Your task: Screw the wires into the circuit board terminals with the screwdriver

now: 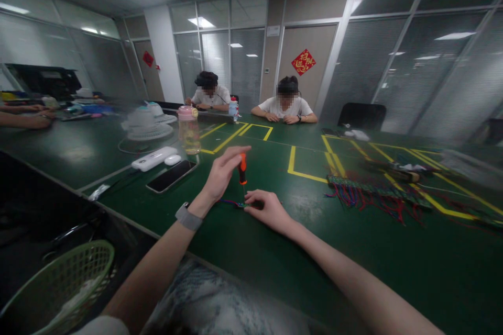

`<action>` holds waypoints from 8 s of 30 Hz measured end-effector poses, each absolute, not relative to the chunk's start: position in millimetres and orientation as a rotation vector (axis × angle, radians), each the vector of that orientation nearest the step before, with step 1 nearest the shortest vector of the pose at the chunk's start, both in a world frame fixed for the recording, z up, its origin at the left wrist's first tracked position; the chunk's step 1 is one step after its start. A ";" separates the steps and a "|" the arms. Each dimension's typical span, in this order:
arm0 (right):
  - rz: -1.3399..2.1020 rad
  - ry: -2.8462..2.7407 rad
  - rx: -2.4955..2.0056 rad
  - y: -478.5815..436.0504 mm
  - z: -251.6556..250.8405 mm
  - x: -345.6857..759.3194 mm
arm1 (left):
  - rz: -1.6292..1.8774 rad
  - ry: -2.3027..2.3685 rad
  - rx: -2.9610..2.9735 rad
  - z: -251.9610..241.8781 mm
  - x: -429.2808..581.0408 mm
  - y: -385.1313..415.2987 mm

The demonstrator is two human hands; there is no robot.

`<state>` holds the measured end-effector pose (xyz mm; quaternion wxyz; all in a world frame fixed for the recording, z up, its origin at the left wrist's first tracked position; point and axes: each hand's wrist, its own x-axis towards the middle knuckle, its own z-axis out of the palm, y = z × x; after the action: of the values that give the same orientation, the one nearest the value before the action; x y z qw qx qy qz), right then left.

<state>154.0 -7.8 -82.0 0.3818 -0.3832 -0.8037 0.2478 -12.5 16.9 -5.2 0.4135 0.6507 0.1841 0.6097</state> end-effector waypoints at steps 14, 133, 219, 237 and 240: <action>0.642 -2.055 -0.997 -9.8 -79.2 154.0 | 1.450 0.369 1.529 -4.8 -10.2 16.0; 0.628 -2.047 -1.002 -11.2 -77.0 151.9 | 1.439 0.376 1.582 -5.4 -10.9 16.2; 0.613 -2.058 -0.991 -10.3 -78.5 152.5 | 1.488 0.449 1.558 -6.1 -10.4 16.1; 0.616 -2.057 -0.988 -10.2 -78.5 152.6 | 1.594 0.591 1.704 -5.7 -13.5 18.2; 0.622 -2.058 -0.993 -10.2 -78.5 152.6 | 1.518 0.434 1.573 -6.7 -11.8 18.6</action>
<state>152.6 -10.2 -78.5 0.3772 -0.3882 -0.8048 0.2434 -11.8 18.6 -6.7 0.4407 0.6336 0.1748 0.6114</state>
